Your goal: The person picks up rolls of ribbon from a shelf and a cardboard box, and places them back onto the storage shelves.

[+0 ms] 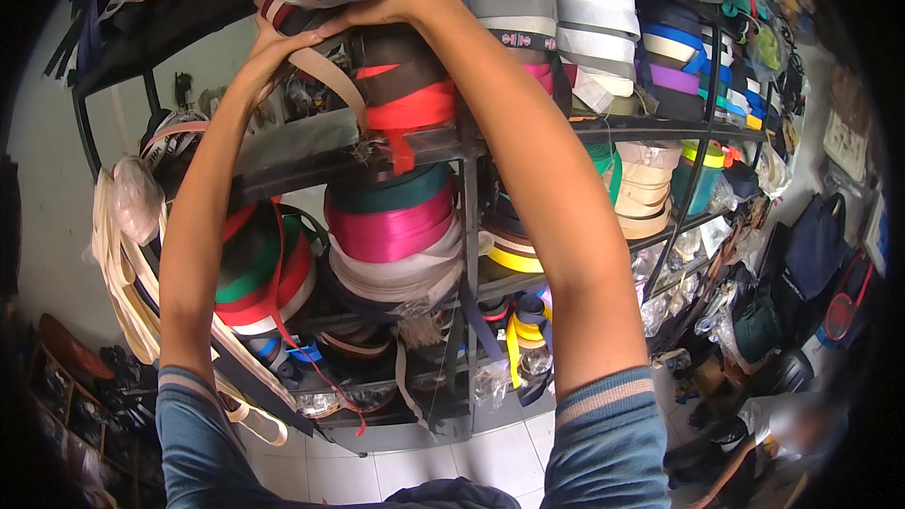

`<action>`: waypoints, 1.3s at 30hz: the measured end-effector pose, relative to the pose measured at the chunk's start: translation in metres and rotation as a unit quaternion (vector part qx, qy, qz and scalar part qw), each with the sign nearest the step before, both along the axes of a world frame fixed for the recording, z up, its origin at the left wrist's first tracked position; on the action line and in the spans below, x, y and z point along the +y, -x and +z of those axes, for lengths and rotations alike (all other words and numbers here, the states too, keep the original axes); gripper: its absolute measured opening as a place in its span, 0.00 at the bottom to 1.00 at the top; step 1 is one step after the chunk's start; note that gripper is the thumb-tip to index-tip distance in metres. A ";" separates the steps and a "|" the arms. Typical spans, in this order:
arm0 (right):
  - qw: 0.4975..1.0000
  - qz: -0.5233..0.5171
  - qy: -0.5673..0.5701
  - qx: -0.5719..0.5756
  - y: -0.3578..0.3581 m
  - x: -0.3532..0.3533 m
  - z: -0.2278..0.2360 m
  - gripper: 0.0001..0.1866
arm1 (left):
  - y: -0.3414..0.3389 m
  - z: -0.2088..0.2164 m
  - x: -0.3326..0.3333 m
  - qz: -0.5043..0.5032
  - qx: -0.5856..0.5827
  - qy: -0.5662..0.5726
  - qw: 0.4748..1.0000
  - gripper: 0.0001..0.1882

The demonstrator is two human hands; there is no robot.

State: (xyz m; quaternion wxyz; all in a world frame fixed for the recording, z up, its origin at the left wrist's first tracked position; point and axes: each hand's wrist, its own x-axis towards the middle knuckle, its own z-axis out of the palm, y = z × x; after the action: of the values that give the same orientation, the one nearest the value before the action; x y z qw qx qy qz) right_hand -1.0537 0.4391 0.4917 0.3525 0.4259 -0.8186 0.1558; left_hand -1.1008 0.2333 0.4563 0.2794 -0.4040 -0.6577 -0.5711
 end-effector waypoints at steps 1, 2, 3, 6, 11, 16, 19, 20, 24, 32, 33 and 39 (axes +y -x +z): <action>1.000 0.016 0.009 0.012 0.001 0.000 -0.001 0.43 | 0.002 0.002 -0.001 0.007 0.005 0.003 1.000 0.61; 0.999 0.030 0.018 0.024 0.007 0.001 -0.002 0.42 | 0.003 0.003 0.000 0.013 0.008 0.006 1.000 0.61; 0.992 0.019 0.007 0.123 0.030 -0.002 -0.007 0.39 | 0.003 0.002 0.001 0.010 0.016 0.012 1.000 0.62; 0.990 -0.022 0.018 0.140 0.032 -0.009 -0.012 0.39 | -0.001 0.003 0.000 0.001 0.014 0.015 1.000 0.61; 0.996 0.079 0.034 0.032 0.034 0.004 0.002 0.38 | 0.007 0.011 0.002 0.022 -0.012 0.057 0.998 0.59; 0.993 0.080 0.077 -0.028 0.045 0.001 0.006 0.35 | 0.012 0.023 0.001 0.065 -0.035 0.099 0.992 0.49; 0.989 0.077 0.101 -0.072 0.046 0.009 0.011 0.33 | 0.007 0.024 0.006 0.047 -0.011 0.098 0.994 0.30; 0.988 0.069 0.107 -0.084 0.045 0.014 0.014 0.32 | 0.002 0.027 0.007 0.035 -0.035 0.113 0.992 0.29; 0.977 0.075 0.153 -0.127 0.058 0.017 0.004 0.30 | 0.007 0.025 0.007 0.017 -0.080 0.142 0.987 0.22; 0.953 0.142 0.216 -0.157 0.035 0.019 0.005 0.30 | -0.012 0.018 0.044 -0.048 -0.121 -0.005 0.992 0.22; 0.959 0.132 0.205 -0.142 0.039 0.018 0.003 0.30 | -0.011 0.017 0.044 -0.034 -0.126 0.000 0.991 0.22; 0.968 0.179 0.162 -0.069 0.033 0.016 0.005 0.26 | 0.032 0.012 0.015 -0.107 -0.151 -0.120 0.975 0.33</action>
State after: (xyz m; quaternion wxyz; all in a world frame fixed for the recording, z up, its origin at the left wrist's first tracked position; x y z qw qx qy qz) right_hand -1.0868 0.4547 0.4969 0.3258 0.4911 -0.7150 0.3761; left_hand -1.1323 0.2487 0.4688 0.1612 -0.3444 -0.5718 -0.7269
